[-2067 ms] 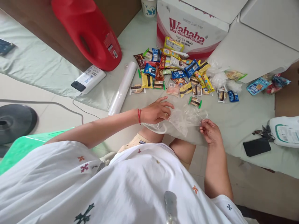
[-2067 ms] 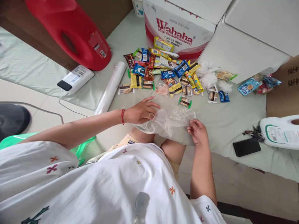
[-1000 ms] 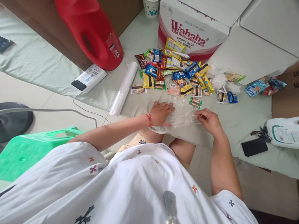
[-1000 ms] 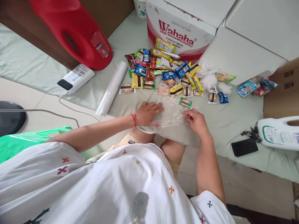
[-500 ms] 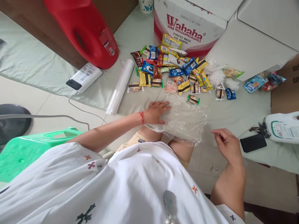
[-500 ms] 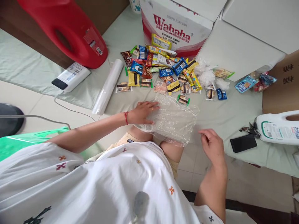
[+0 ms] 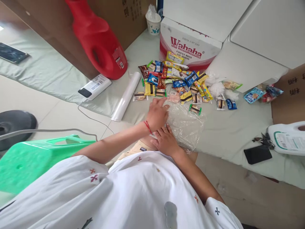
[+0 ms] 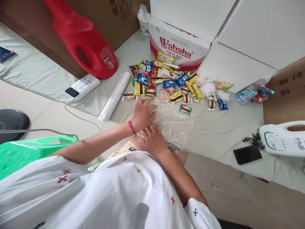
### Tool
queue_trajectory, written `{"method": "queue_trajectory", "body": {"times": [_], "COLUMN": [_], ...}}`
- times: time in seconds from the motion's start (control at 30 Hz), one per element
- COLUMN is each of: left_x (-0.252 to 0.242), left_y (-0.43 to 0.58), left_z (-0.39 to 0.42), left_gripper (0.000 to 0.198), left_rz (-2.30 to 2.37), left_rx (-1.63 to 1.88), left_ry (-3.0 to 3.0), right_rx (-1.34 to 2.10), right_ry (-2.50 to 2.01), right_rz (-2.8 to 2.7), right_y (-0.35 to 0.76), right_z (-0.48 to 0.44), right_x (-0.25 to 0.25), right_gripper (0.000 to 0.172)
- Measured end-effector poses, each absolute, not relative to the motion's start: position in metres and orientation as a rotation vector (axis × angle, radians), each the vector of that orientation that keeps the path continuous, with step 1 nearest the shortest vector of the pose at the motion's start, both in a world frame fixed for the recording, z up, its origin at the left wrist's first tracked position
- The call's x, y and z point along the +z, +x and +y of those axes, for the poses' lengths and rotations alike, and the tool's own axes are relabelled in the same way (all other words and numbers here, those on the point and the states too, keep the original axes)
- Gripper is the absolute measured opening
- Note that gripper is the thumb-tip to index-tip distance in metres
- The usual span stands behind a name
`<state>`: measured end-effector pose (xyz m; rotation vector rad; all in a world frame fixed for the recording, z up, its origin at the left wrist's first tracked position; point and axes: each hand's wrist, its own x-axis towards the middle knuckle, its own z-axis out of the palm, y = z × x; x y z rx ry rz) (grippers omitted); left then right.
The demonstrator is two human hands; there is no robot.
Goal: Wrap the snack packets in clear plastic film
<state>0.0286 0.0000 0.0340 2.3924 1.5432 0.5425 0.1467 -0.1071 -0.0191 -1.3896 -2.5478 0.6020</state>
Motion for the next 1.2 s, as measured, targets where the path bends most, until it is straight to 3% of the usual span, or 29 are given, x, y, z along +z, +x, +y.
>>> {"method": "queue_trajectory", "body": {"times": [0.17,0.33,0.47,0.53,0.7,0.83,0.93,1.2], "left_x": [0.028,-0.016,-0.032,-0.032,-0.030,-0.032,-0.033,-0.031], "left_y": [0.064,0.041,0.009,0.004,0.008,0.007,0.005,0.004], "left_z": [-0.022,0.004,0.010,0.007,0.006,0.007,0.007,0.007], "left_gripper": [0.036,0.050,0.056,0.062,0.066,0.065,0.064,0.068], "left_rz": [0.927,1.196,1.198,1.180,1.169,1.171,1.181,1.153], "left_rx": [0.397,0.247,0.263,0.247,0.206,0.232,0.263,0.254], "left_ry": [2.606,2.506,2.582,2.596,2.595,2.598,2.591,2.554], "right_rx": [0.712,0.764,0.932,0.792,-0.056,0.068,0.066,0.161], "right_ry": [-1.453,-1.224,-1.113,-1.367,-2.272,-2.701,-2.736,-2.757], "right_rz": [-2.559,-2.611,-2.399,-2.130,-1.524,-1.634,-1.645,-1.723], "right_y": [0.155,0.170,0.211,0.242,0.316,0.339,0.343,0.316], "right_z": [-0.104,-0.123,-0.119,-0.087,0.052,0.122,0.136,0.172], "right_x": [-0.020,-0.013,0.004,0.014,0.033,0.041,0.048,0.043], "right_gripper": [0.051,0.050,0.033,0.029,0.041,0.042,0.036,0.047]}}
